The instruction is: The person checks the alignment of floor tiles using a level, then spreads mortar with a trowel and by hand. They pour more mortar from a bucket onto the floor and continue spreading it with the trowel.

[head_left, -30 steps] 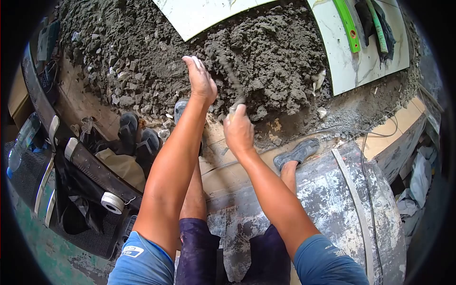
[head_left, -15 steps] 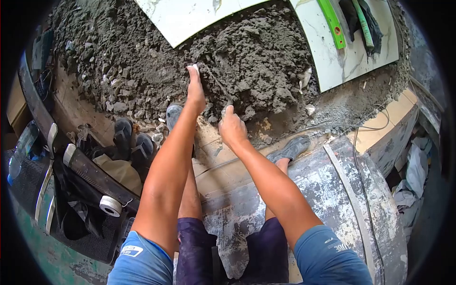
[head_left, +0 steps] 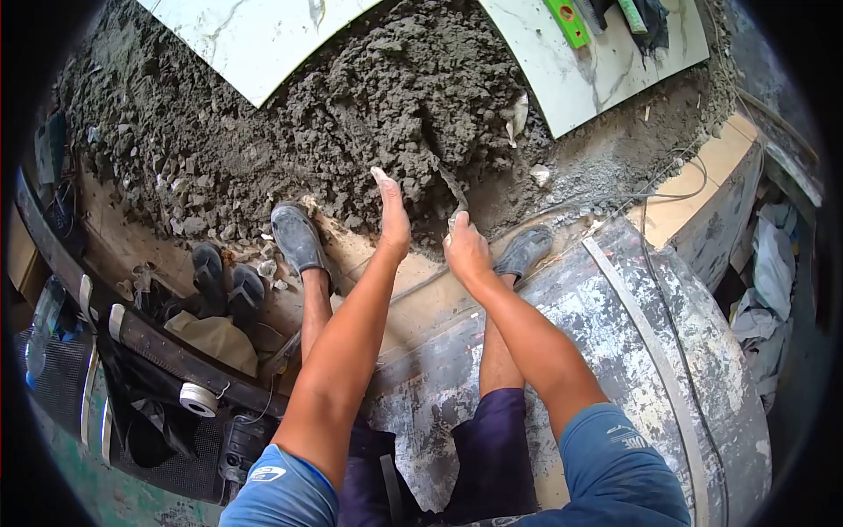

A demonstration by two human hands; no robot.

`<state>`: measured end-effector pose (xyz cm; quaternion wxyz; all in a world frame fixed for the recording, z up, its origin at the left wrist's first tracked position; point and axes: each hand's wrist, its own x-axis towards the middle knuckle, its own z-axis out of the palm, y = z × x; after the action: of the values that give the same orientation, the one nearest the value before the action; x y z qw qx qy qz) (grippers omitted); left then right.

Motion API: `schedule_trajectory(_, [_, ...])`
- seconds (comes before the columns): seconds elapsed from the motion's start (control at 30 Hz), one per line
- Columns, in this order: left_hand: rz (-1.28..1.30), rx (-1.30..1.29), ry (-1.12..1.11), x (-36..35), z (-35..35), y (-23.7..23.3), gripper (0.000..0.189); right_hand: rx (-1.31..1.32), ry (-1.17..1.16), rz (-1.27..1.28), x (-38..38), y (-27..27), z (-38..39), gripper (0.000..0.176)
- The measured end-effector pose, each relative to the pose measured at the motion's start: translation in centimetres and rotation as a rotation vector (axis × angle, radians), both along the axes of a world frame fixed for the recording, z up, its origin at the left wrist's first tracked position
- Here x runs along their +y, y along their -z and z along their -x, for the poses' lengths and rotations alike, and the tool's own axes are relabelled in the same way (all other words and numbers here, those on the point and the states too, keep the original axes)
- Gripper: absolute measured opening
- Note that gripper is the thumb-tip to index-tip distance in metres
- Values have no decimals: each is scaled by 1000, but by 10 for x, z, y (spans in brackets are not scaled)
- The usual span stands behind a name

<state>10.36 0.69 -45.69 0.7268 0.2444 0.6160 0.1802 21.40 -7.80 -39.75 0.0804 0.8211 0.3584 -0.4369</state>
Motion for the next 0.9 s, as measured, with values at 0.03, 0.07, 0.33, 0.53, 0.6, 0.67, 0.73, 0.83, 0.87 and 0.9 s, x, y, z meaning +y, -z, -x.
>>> schedule_trajectory(0.03, [-1, 1, 7, -2, 2, -2, 77, 15, 4, 2, -1, -6, -1, 35])
schedule_trajectory(0.07, [23, -10, -4, -5, 4, -4, 77, 26, 11, 4, -3, -11, -4, 36])
schedule_trajectory(0.33, [-448, 73, 88, 40, -21, -22, 69, 147, 248, -225, 17, -31, 10, 36])
schedule_trajectory(0.53, [-512, 131, 445, 52, -85, -13, 78, 259, 445, -152, 43, -3, 2, 36])
schedule_trajectory(0.6, [-545, 157, 529, 45, -95, -7, 78, 230, 520, -163, 44, -6, 6, 36])
schedule_trajectory(0.67, [-512, 101, 689, 41, -106, -11, 74, 174, 635, -275, 35, 7, 6, 38])
schedule_trajectory(0.73, [-513, 120, 839, 37, -113, -23, 68, 170, 630, -329, 31, 11, -5, 39])
schedule_trajectory(0.83, [-597, 229, 700, 48, -101, -47, 65, 169, 667, -274, 38, -14, -20, 37])
schedule_trajectory(0.87, [-594, 254, 606, 51, -85, -50, 62, 158, 660, -216, 44, -29, -22, 36])
schedule_trajectory(0.9, [-593, 276, 511, 54, -68, -53, 59, 189, 623, -321, 49, -31, -20, 31])
